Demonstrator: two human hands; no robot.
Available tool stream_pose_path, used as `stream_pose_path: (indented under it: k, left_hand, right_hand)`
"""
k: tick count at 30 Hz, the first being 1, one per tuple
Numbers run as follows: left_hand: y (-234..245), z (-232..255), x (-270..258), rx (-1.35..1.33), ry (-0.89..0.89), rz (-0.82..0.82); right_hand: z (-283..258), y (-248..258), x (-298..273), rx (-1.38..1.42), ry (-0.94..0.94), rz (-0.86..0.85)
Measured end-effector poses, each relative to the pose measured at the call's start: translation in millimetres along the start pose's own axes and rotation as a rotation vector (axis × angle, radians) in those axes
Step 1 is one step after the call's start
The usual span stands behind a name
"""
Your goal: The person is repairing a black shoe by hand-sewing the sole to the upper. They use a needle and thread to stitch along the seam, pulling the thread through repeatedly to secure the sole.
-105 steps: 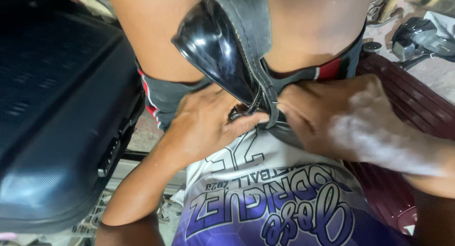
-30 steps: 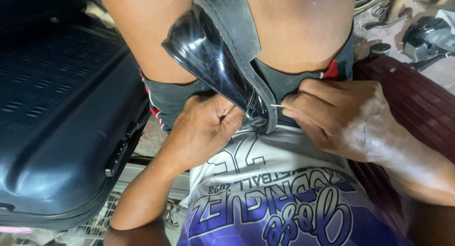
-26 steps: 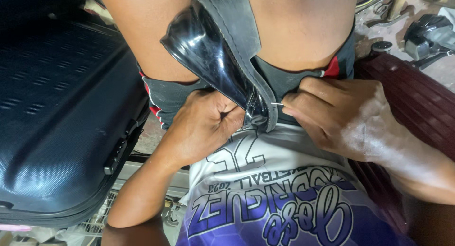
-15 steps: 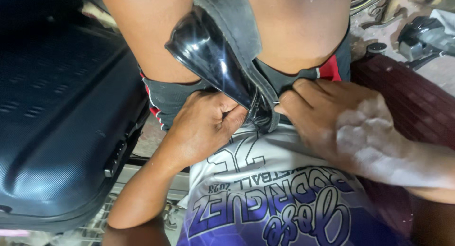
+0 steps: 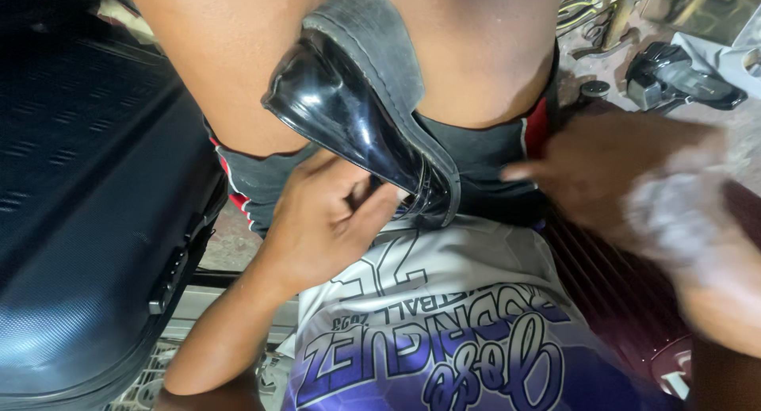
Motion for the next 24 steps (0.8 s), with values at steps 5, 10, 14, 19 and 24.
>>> stream_pose_path:
  k: [5,10,14,19,24]
  left_hand:
    - [3.5,25.4,-8.6,-0.033,0.074,0.272]
    - [24.1,72.5,-11.7,0.408,-0.043,0.278]
    - [42.3,87.3,-3.3,0.678,-0.240,0.197]
    - [15.5,85.8,-4.5,0.713,-0.473,0.109]
    - [-27.9,59.6,1.3,0.600,-0.526,0.016]
  right_hand:
    - [8.8,-4.9,-19.5,-0.199,-0.185,-0.040]
    - [-12.8,11.4,-18.5,0.114,0.140,0.370]
    - [-24.1,20.3,-16.2,0.130,0.156,0.420]
    - [-38.0,25.8,-13.3,0.095,0.176,0.450]
    - [-39.6,22.4,-18.1,0.109,0.159,0.440]
Point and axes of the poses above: each hand's wrist, its own x-axis towards the middle knuckle, its own y-axis out of the back of the hand, z = x × y, the point moved 1 cm from there along x, towards the middle knuckle, and after that the axes turned 7 degrees about -y, right-handed, at the moved point
